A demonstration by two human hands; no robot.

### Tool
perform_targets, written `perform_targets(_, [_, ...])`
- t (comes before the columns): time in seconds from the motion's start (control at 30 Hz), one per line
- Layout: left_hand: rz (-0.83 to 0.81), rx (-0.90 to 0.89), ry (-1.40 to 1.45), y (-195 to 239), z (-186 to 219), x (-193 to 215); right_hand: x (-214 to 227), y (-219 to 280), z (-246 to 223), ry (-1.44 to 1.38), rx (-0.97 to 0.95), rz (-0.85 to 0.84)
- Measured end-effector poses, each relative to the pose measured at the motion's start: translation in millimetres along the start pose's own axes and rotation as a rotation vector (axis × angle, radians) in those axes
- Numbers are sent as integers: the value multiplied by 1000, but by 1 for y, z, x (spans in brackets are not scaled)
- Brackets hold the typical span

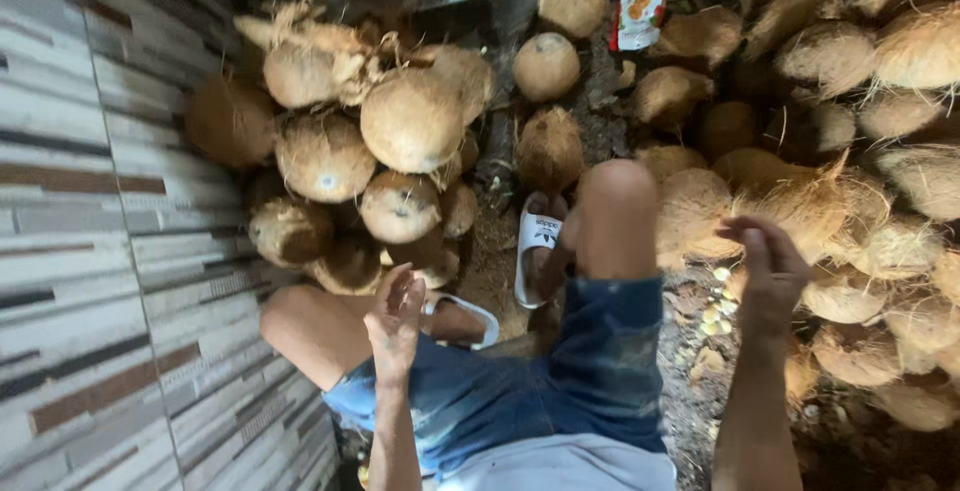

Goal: The person sits cross-legged on a tiled floor and repeatedly peels the fibrous husk off whole coconuts by hand. They pull away strands of husk, rotate the coconuts, and place the peeled coconuts into a pile on the floor.

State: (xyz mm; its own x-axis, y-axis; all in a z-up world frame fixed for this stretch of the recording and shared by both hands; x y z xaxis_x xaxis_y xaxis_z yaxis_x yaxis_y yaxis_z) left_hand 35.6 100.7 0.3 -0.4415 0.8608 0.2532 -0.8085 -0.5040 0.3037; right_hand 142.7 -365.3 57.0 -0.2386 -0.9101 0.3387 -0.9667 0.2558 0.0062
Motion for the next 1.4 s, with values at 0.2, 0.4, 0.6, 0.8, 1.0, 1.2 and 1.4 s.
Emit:
perform_targets(0.2, [-63,-364,-17,-52,69,-66,-76,-45,10,-152,69,-120])
perform_targets(0.4, [-308,-96,-97,-130,101,-186,-139,-116,-2,-178,95,-213])
perform_targets(0.6, [-434,-47,-117,-245,64,-305,-196,-203,43,-193,44,-269])
perform_targets(0.8, [-511,-21,-204,-343,22,-394,-251,-276,106,-205,51,-309])
perform_targets(1.0, [-667,-38,-471,-393,-4,-469,-292,-337,122,-119,20,-298])
perform_targets(1.2, [-707,166,-390,-418,-51,-504,-326,-381,174,-12,-212,-317])
perform_targets(1.4, [-589,449,-380,-421,-45,-488,-360,-395,244,299,-167,-463])
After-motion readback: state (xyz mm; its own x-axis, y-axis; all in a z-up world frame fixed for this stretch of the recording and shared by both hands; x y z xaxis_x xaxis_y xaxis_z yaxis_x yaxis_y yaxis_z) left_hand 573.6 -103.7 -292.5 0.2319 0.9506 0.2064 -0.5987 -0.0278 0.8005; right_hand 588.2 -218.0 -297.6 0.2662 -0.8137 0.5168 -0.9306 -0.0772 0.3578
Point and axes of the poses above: each hand's wrist, its own y-axis away from the middle knuckle, its own x-axis out of the back of the hand, z = x × y, the point moved 9 cm from there along -y, towards the middle knuckle, and after that the axes turned 1 degree about -x, right-handed, at the moved point
